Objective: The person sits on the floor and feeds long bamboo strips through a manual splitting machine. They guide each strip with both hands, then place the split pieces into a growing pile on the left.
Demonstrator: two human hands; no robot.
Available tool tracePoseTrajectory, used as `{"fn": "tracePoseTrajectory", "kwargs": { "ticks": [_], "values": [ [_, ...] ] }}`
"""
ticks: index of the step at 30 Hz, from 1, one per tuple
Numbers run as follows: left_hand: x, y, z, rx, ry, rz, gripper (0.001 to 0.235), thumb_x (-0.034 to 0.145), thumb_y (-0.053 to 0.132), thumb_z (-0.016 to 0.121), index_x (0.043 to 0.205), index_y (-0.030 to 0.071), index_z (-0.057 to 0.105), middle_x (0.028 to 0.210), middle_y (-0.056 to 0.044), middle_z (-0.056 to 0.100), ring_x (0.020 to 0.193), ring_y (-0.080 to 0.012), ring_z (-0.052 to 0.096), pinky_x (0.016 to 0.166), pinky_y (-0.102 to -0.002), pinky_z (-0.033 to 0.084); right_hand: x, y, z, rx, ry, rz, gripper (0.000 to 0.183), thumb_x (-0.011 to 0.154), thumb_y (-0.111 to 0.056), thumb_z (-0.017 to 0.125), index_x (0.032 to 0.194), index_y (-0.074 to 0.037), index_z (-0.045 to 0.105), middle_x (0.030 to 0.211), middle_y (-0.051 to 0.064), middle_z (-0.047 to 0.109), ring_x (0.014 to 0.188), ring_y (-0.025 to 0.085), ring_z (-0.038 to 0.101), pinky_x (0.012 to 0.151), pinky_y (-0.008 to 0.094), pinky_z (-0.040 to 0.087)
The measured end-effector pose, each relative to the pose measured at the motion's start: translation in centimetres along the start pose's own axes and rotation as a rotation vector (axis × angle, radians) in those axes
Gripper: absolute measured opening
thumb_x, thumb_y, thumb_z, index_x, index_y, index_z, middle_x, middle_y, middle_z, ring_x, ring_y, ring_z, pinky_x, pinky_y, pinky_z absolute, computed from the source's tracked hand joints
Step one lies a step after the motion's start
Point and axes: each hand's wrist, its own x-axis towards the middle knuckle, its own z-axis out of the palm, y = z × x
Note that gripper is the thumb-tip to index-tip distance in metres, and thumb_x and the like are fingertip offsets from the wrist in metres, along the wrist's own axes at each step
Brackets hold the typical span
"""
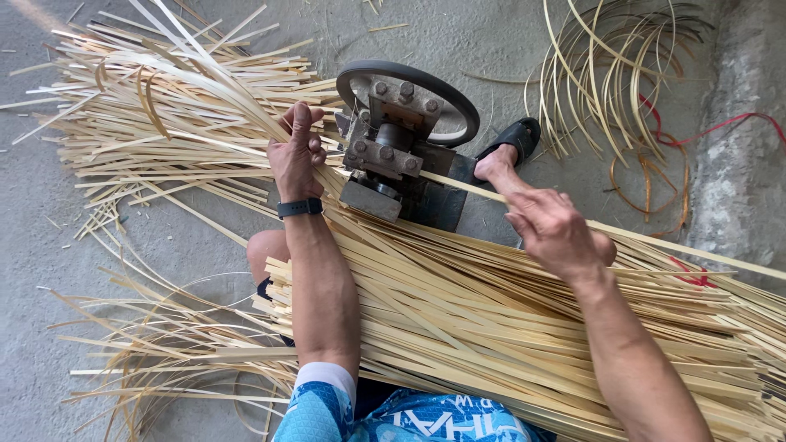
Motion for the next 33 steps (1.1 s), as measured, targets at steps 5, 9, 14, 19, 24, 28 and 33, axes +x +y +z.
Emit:
{"fn": "tracePoseTrajectory", "kwargs": {
  "ticks": [5,9,14,19,24,28,33],
  "values": [
    [0.3,-0.1,-0.3,-0.060,0.002,0.000,0.051,0.085,0.045,0.079,0.112,0.004,0.067,0.097,-0.010,0.079,0.052,-0.0044,0.052,0.039,-0.018,0.041,-0.6,-2.4,0.3,0.096,-0.085,0.046,0.013,0.089,-0.016,0.078,0.100,-0.008,0.077,0.092,0.011,0.076,0.090,0.027,0.072,0.091,0.042,0.055],
    [0.2,-0.4,-0.3,0.009,0.010,0.128,0.055,0.086,0.039,0.086,0.119,0.000,0.063,0.093,-0.009,0.074,0.064,-0.0082,0.064,0.046,-0.021,0.050,-3.2,-1.3,0.5,0.251,-0.312,0.342,0.024,0.080,-0.012,0.082,0.100,0.000,0.078,0.098,0.017,0.074,0.091,0.032,0.071,0.079,0.041,0.055],
    [0.0,-0.2,-0.2,0.220,0.085,-0.017,0.062,0.078,0.034,0.090,0.121,-0.003,0.065,0.074,-0.011,0.073,0.052,-0.0101,0.063,0.040,-0.020,0.046,-5.7,-0.1,1.0,0.250,-0.208,0.299,0.010,0.078,-0.008,0.081,0.087,-0.005,0.079,0.089,0.009,0.078,0.083,0.023,0.074,0.076,0.036,0.058],
    [0.1,-0.7,0.1,0.379,0.101,-0.017,0.061,0.077,0.028,0.093,0.121,-0.004,0.065,0.078,-0.009,0.074,0.054,-0.0104,0.062,0.041,-0.022,0.047,-6.7,0.8,-0.4,0.186,-0.160,0.246,0.005,0.081,-0.007,0.080,0.086,-0.009,0.079,0.087,0.006,0.079,0.080,0.019,0.076,0.076,0.034,0.059],
    [1.0,-2.5,-0.6,0.330,0.077,-0.016,0.056,0.075,0.022,0.093,0.119,-0.003,0.069,0.082,-0.009,0.076,0.060,-0.0098,0.065,0.045,-0.020,0.047,-7.9,2.7,-3.2,0.257,-0.151,0.265,0.009,0.088,-0.005,0.074,0.091,-0.013,0.078,0.090,0.004,0.079,0.081,0.014,0.076,0.080,0.031,0.064],
    [2.3,-4.0,-1.9,0.111,0.149,-0.008,0.048,0.075,0.003,0.086,0.117,-0.005,0.063,0.083,-0.008,0.071,0.061,-0.0115,0.063,0.044,-0.021,0.046,-9.8,4.9,-6.6,0.202,-0.258,0.523,0.009,0.089,-0.010,0.073,0.095,-0.012,0.079,0.088,0.004,0.079,0.074,0.012,0.074,0.068,0.028,0.061],
    [3.3,-3.6,-4.0,-0.298,0.202,-0.076,0.028,0.094,-0.005,0.063,0.119,-0.010,0.052,0.086,-0.010,0.058,0.068,-0.0151,0.055,0.047,-0.025,0.043,-12.0,6.6,-10.1,0.216,-0.102,0.607,0.010,0.091,-0.019,0.080,0.097,-0.011,0.080,0.082,0.004,0.075,0.065,0.011,0.065,0.057,0.025,0.053]
  ]
}}
